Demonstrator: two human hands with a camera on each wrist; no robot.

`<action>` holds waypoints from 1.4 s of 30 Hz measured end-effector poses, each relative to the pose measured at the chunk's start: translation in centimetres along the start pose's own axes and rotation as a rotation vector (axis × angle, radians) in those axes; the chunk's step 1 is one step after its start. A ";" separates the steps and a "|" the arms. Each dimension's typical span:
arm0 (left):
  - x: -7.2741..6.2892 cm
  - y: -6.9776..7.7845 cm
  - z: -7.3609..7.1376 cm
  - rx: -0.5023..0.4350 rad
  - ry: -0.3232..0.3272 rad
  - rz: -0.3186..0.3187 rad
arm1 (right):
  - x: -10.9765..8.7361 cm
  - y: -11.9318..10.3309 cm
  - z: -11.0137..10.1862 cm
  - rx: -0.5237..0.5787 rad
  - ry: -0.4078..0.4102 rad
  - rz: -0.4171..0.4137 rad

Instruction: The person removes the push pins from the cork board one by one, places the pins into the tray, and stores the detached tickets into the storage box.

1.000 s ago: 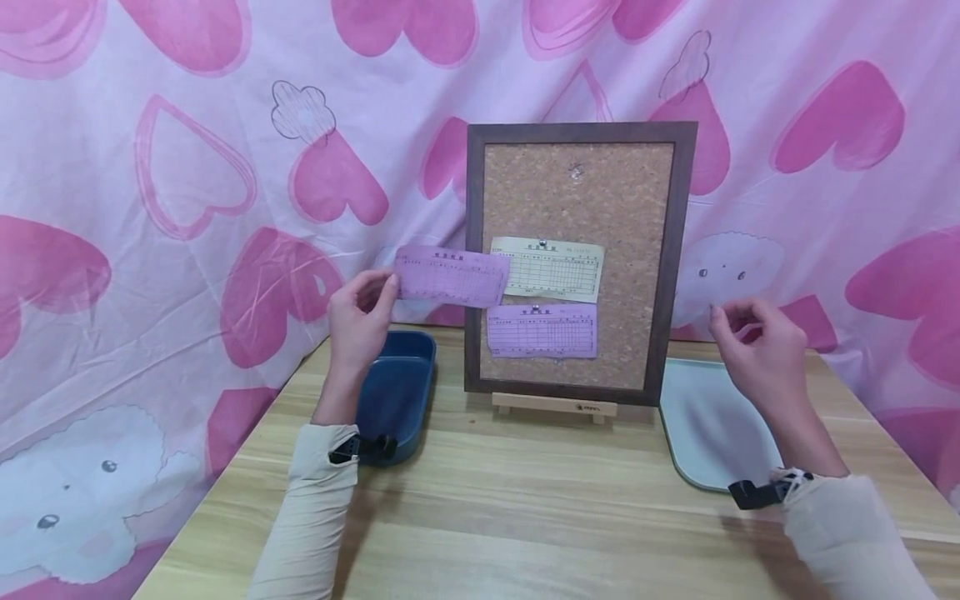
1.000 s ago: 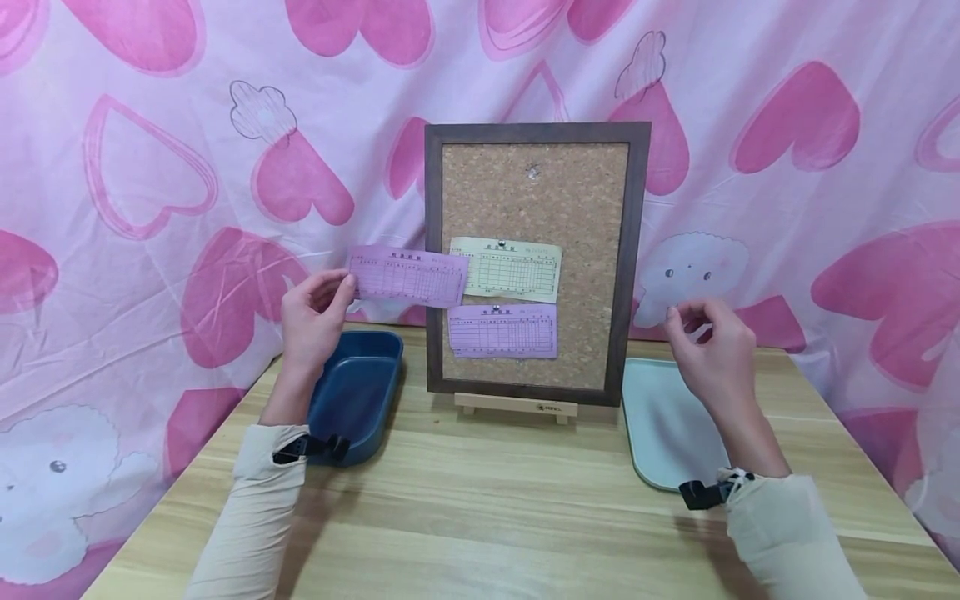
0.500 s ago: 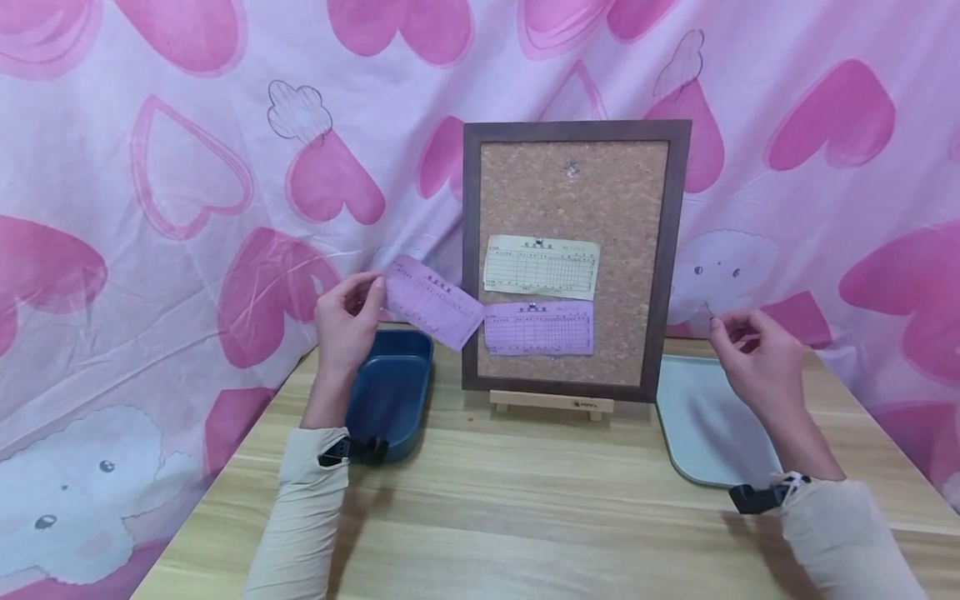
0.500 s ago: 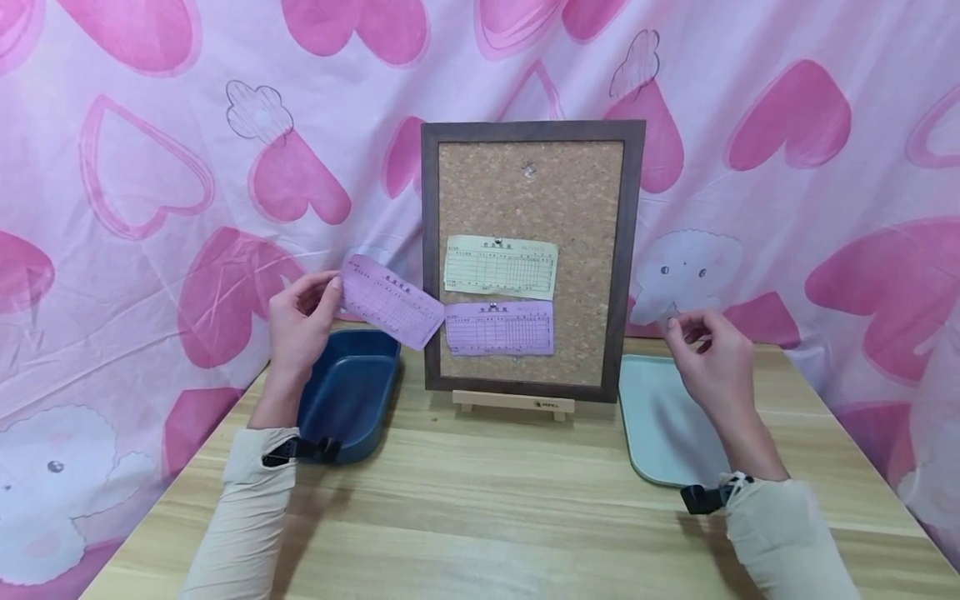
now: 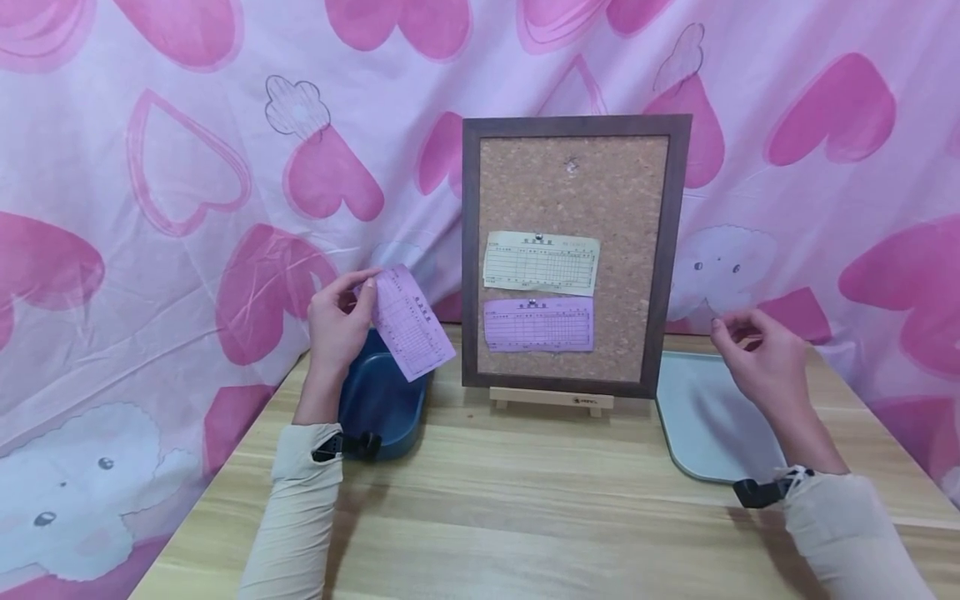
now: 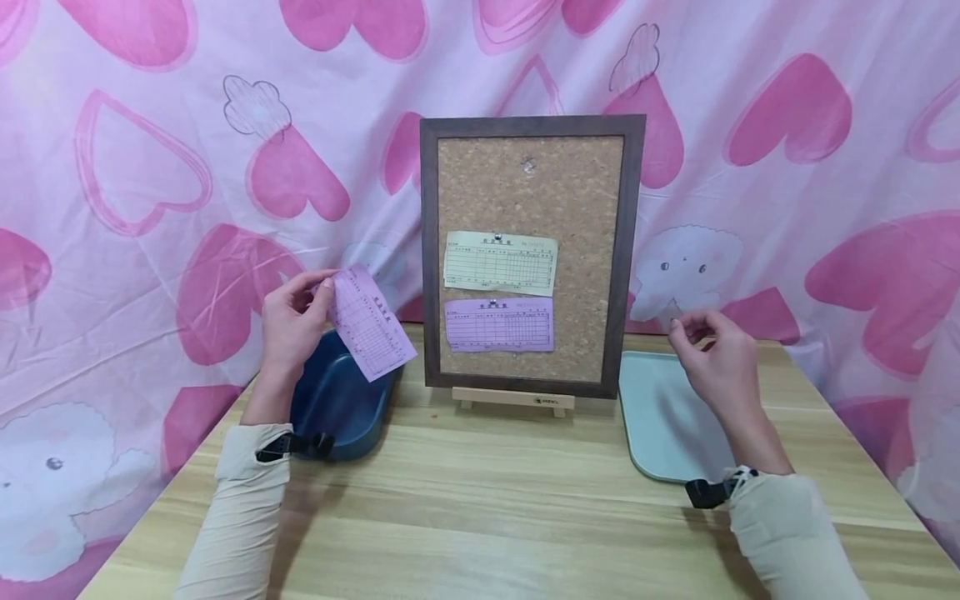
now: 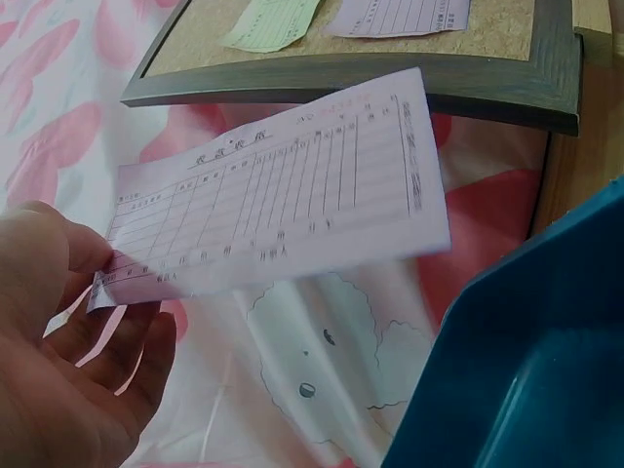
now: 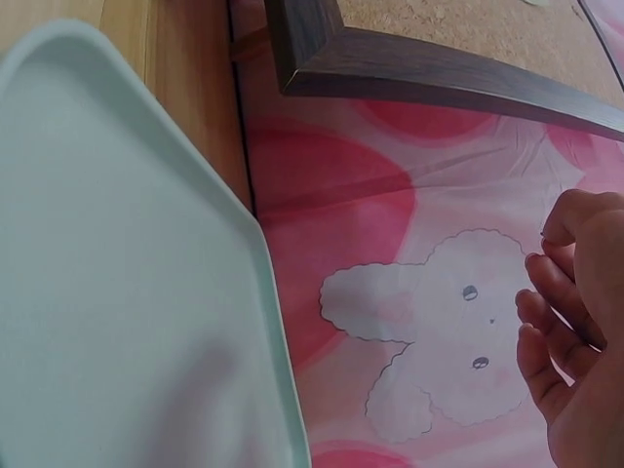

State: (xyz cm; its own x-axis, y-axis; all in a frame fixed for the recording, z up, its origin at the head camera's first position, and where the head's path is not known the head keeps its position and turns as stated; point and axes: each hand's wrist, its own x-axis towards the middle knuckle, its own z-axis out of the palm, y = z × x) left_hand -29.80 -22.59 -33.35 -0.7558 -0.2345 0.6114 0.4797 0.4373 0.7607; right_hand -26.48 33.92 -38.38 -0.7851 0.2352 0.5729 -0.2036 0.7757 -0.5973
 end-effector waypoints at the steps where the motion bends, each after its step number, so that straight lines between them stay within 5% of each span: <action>1: 0.1 -0.3 0.0 0.008 -0.001 -0.006 | 0.0 0.0 -0.1 -0.004 -0.003 0.004; 11: 0.2 -1.1 -0.6 0.137 -0.094 -0.046 | 0.0 1.0 0.1 -0.006 -0.077 0.022; 19: 0.2 -1.7 -1.4 0.281 -0.326 -0.177 | 0.1 2.2 0.3 -0.083 -0.186 0.070; 25: 0.2 -2.6 -1.5 0.363 -0.468 -0.185 | 0.1 2.9 0.5 -0.092 -0.273 0.078; 31: 0.0 -3.4 -1.3 0.431 -0.491 -0.168 | 0.0 3.7 0.7 -0.106 -0.308 0.051; 37: 0.0 -3.7 -1.1 0.484 -0.501 -0.217 | -0.1 4.1 0.9 -0.102 -0.358 0.059; 42: -0.1 -3.8 -1.0 0.504 -0.498 -0.185 | -0.1 4.4 1.1 -0.104 -0.386 0.056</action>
State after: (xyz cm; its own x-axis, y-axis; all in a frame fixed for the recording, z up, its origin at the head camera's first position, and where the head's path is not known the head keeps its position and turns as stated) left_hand -31.07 -25.05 -36.10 -0.9751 0.0269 0.2202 0.1523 0.8031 0.5761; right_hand -27.94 36.68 -41.73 -0.9595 0.0570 0.2758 -0.1091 0.8276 -0.5505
